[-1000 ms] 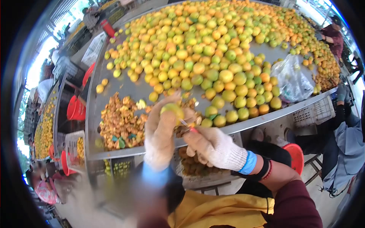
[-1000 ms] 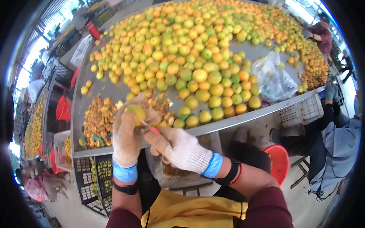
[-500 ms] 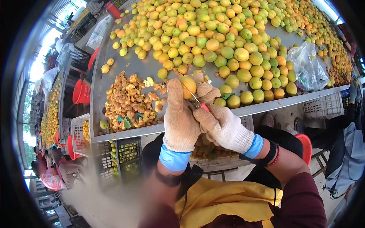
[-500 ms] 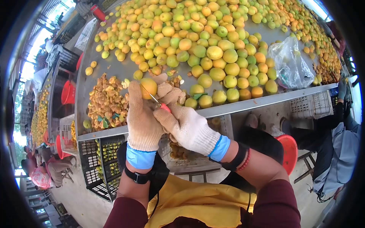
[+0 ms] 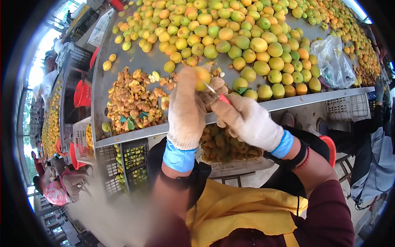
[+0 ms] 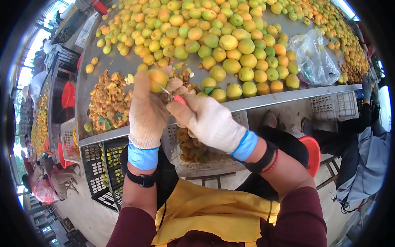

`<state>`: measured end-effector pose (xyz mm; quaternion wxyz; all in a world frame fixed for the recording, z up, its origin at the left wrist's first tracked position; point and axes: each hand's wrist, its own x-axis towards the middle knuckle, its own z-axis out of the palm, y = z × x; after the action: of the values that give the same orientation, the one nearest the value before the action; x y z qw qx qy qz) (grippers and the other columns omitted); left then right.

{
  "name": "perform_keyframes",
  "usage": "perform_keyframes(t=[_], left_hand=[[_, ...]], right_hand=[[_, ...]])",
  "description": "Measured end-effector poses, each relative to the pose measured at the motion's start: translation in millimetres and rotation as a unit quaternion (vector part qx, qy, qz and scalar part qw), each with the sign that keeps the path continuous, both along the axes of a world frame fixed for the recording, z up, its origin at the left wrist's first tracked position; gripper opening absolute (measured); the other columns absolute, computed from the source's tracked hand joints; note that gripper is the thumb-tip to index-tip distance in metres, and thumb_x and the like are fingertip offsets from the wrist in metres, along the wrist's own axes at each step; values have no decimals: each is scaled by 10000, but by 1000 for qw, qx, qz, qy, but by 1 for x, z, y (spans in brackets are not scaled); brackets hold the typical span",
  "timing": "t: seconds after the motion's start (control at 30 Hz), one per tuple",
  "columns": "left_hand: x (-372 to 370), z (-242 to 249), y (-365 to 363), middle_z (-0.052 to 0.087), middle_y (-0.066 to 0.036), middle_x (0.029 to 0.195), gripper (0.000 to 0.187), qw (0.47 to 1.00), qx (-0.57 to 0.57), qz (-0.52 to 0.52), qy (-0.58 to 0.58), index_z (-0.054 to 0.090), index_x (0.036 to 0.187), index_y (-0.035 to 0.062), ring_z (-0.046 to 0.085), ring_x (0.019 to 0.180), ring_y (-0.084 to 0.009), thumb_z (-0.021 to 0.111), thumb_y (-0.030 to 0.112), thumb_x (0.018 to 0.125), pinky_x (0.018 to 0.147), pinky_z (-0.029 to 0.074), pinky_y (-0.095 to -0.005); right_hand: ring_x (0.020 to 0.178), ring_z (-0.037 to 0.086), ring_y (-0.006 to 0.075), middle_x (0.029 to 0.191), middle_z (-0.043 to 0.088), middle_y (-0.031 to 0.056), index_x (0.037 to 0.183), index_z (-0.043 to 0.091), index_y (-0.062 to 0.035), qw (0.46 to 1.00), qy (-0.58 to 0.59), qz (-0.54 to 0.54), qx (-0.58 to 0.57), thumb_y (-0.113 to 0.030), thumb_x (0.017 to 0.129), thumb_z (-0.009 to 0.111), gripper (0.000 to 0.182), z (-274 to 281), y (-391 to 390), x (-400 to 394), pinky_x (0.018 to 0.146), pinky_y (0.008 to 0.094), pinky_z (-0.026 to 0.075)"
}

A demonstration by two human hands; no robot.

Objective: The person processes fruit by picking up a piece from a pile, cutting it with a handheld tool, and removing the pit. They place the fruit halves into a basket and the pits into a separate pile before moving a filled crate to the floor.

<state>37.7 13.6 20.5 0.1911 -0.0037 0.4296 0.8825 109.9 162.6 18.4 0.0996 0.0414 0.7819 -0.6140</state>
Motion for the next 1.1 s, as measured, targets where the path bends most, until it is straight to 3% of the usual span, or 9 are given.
perform_keyframes(t=[0.1, 0.17, 0.37, 0.43, 0.5, 0.8, 0.83, 0.9, 1.1], left_hand=[[-5, 9, -8, 712, -126, 980, 457, 992, -96, -5, 82, 592, 1287, -37, 694, 871, -219, 568, 369, 1078, 842, 572, -350], [-11, 7, -15, 695, -108, 985, 451, 983, -119, 27, 133, 570, 1319, -53, 679, 897, -188, 581, 325, 1073, 854, 554, -306], [11, 5, -4, 691, -135, 1130, 563, 919, -286, 3, 271, 549, 1403, -30, 686, 965, -222, 766, 204, 940, 896, 572, -352], [15, 10, -3, 703, -188, 1192, 627, 760, -469, -66, 446, 574, 1414, 14, 708, 1045, -305, 820, 235, 881, 933, 571, -378], [16, 9, 3, 696, -210, 1229, 662, 769, -461, -80, 437, 601, 1405, 49, 698, 1115, -371, 858, 263, 834, 954, 567, -398], [23, 26, 6, 694, -94, 970, 145, 823, -351, -158, 418, 711, 1057, 31, 659, 821, -170, 659, 126, 960, 737, 539, -322], [34, 32, 9, 716, -80, 1065, 541, 865, -375, -159, 292, 594, 1354, -43, 667, 922, -178, 668, 324, 963, 826, 543, -336], [14, -34, -17, 704, -95, 1000, 510, 738, -483, -49, 469, 578, 1353, -63, 651, 833, -134, 624, 215, 928, 717, 539, -303], [40, -7, 1, 632, -19, 900, 435, 913, -299, -81, 267, 562, 1298, -44, 563, 700, -73, 606, 169, 921, 590, 439, -225]], right_hand=[[583, 617, 116, 778, 677, 39, 1243, 659, -33, 987, -109, 35, -110, -513, 1063, 524, 531, 12, 14, 6, 487, 288, 474], [549, 597, 117, 765, 668, 50, 1043, 699, -55, 894, -106, 10, -434, -516, 1068, 515, 497, 1, 33, 13, 423, 259, 436], [451, 504, 55, 702, 621, 37, 1111, 672, -42, 986, -49, -79, -138, -536, 1035, 551, 514, 35, 43, -11, 379, 206, 370], [465, 498, 58, 709, 605, 15, 1103, 658, -39, 990, -10, -116, -81, -558, 991, 615, 532, 38, 28, -4, 409, 236, 373], [476, 469, 30, 767, 590, -17, 1304, 595, -45, 985, -98, -56, -128, -469, 1016, 631, 514, 39, 32, -10, 418, 205, 339], [567, 602, 109, 788, 654, 29, 1154, 629, -101, 967, -115, -8, -226, -514, 973, 655, 451, 21, 27, -4, 441, 275, 470], [551, 589, 109, 777, 642, 23, 1150, 626, -103, 962, -120, 0, -244, -519, 975, 652, 452, 24, 25, -5, 423, 274, 451], [482, 538, 100, 766, 614, 14, 1177, 596, -104, 946, -9, -23, -324, -512, 951, 687, 475, -13, 10, -12, 393, 253, 412], [449, 502, 78, 773, 591, 13, 1226, 550, -91, 919, -75, -162, -351, -467, 971, 694, 477, -2, -14, -4, 370, 245, 404]])
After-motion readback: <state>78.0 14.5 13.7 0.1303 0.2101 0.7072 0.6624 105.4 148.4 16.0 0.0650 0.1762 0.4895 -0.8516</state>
